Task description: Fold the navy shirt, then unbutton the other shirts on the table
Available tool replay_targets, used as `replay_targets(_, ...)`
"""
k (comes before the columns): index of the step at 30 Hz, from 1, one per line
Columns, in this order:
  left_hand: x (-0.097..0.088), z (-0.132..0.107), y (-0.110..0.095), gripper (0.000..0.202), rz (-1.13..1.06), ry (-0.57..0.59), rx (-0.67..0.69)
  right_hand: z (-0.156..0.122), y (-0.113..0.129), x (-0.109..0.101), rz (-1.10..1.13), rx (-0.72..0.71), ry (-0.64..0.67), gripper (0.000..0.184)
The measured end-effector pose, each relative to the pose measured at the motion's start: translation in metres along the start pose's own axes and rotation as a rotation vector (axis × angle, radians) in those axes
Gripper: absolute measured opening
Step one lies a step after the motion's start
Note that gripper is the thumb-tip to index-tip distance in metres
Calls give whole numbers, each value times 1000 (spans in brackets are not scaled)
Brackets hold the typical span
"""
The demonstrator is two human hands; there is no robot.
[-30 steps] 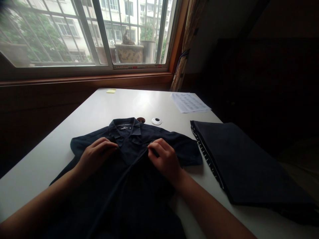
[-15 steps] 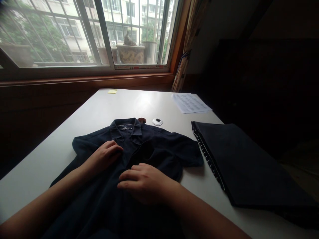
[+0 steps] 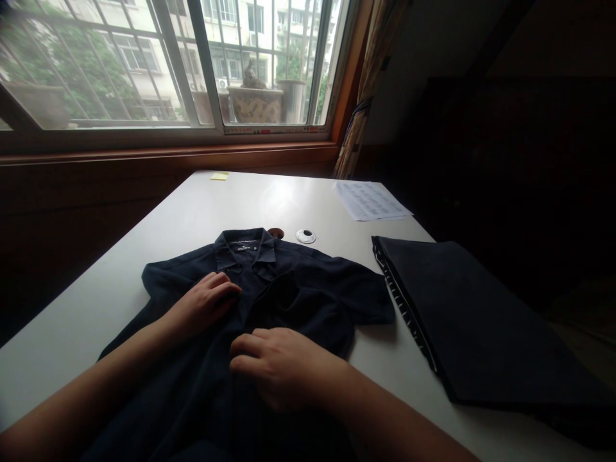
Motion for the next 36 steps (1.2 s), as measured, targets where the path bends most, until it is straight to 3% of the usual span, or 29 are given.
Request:
replay_targets(7,-1,0,-2,16,9,10,17,-4,-7,7,-59,4,-22,42)
replay_targets(17,0,-1,-1,16,3,22,11,-6,-9,-11,-80,-147,-265,15)
replay_targets(32,-3,1,-3,17,-7,14,12,-12,-23,-18,11,-47,-276,8)
replay_targets(36,-3,1,-3,16,-6,30,-2,-12,-29,-18,102,27,-287,22)
Point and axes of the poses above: each hand's wrist, its own z-axis towards the middle knuckle, its own x-axis out of the palm, y = z × x, the point moved 7 cm from there along z, towards the middle knuckle, and after that the axes turned 12 degrees about -y, right-handed, at the moved point
